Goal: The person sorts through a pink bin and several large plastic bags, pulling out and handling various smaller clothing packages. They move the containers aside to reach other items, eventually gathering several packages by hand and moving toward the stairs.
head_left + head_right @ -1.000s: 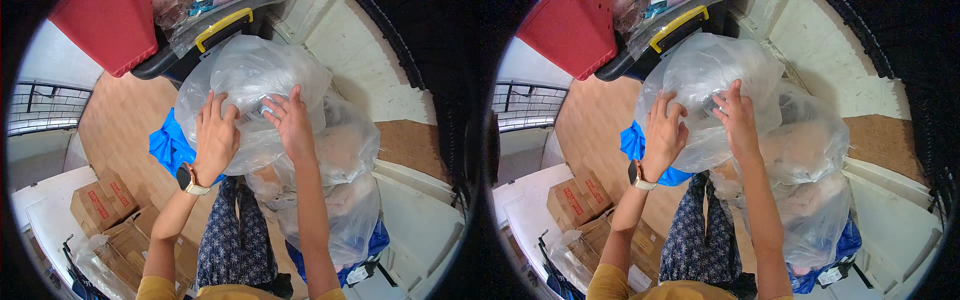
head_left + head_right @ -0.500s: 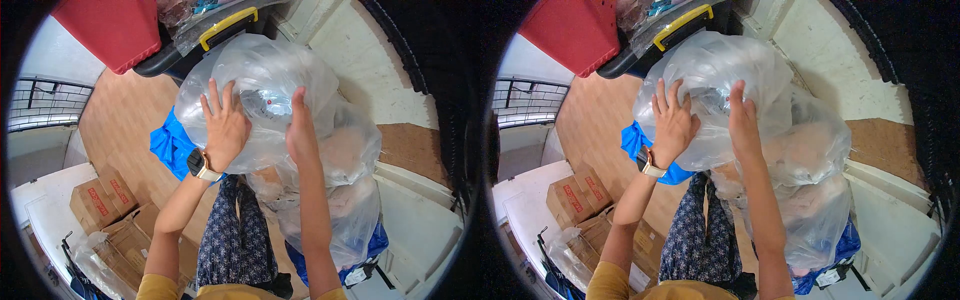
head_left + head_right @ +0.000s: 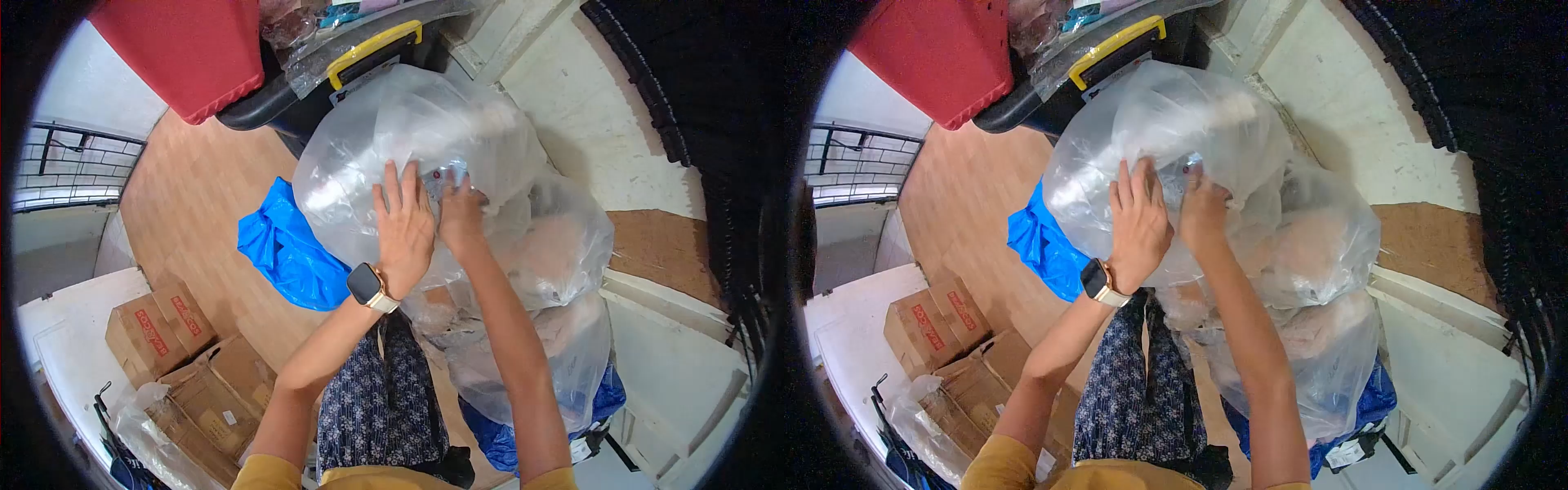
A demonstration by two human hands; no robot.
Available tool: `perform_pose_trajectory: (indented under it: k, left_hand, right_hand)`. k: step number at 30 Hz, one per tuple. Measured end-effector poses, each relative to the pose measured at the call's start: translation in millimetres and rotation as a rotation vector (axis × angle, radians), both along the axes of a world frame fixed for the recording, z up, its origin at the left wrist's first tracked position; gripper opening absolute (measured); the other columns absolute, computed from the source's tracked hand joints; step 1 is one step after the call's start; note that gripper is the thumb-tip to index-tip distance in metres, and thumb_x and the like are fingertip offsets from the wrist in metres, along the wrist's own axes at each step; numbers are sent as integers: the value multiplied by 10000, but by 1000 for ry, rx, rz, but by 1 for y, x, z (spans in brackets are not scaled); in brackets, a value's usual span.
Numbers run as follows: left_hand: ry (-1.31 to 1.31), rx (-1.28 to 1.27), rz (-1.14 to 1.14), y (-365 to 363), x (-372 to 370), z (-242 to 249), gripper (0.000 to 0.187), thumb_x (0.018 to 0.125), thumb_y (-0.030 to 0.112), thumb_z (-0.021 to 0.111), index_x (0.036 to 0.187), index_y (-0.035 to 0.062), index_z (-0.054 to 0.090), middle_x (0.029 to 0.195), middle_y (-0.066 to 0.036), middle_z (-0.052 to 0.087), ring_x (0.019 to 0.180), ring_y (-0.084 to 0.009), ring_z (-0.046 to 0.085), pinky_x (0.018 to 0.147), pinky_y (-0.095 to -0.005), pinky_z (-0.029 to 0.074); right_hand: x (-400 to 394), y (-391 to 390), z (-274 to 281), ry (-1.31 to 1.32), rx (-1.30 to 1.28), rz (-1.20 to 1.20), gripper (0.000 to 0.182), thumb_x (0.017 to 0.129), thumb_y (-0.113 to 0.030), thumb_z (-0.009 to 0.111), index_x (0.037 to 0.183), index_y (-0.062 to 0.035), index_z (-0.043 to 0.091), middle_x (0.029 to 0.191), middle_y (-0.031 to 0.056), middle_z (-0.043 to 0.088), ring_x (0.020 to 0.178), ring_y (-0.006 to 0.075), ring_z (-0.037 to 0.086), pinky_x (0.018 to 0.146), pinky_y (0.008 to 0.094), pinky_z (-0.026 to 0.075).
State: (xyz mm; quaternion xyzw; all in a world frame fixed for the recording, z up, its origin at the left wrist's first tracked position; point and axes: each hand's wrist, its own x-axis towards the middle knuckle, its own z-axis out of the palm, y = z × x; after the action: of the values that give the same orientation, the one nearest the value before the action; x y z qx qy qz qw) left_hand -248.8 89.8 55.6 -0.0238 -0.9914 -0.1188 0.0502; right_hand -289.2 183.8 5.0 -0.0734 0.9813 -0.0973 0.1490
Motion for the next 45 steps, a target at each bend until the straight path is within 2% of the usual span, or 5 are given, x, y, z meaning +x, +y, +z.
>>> perform_pose_trajectory:
  k: [17,21,29,34,45]
  left_hand:
    - [23,34,-205,-35,-8,31,356,676,98,546,1012,-19,546,1356,-233,143,1255,-432,107,994,-537,175]
    - [-72,140,-258,-37,-2,33,316,714,126,518,1004,6,556,1357,-249,139,1257,-437,100,990,-551,165]
    - [139,175,-69,-23,-33,40,642,578,43,676,1168,35,423,1375,-240,64,1257,-444,98,975,-568,179]
    - [192,167,-179,-30,-57,48,673,486,147,759,1107,102,502,1376,-209,120,1269,-403,111,969,-559,204]
    - [190,199,-154,-52,-66,43,291,684,283,657,867,57,649,1256,-125,419,1182,-338,354,924,-428,326]
  right_hand:
    - [-111,10,74,-168,-266,270,247,811,-197,465,907,4,572,929,232,561,896,348,530,757,383,403]
    - [-136,19,75,-325,-522,94,274,793,-198,487,947,5,587,909,108,600,841,180,542,770,294,395]
    - [-129,-2,128,-678,-453,14,221,787,-130,451,911,-23,600,891,34,583,762,107,514,665,264,422]
    - [-92,15,132,-70,-268,317,346,834,-212,429,1049,49,498,948,257,549,886,364,533,780,388,403]
    - [-3,56,100,372,-272,150,674,694,-111,643,1239,50,281,1056,240,503,983,363,486,845,387,399]
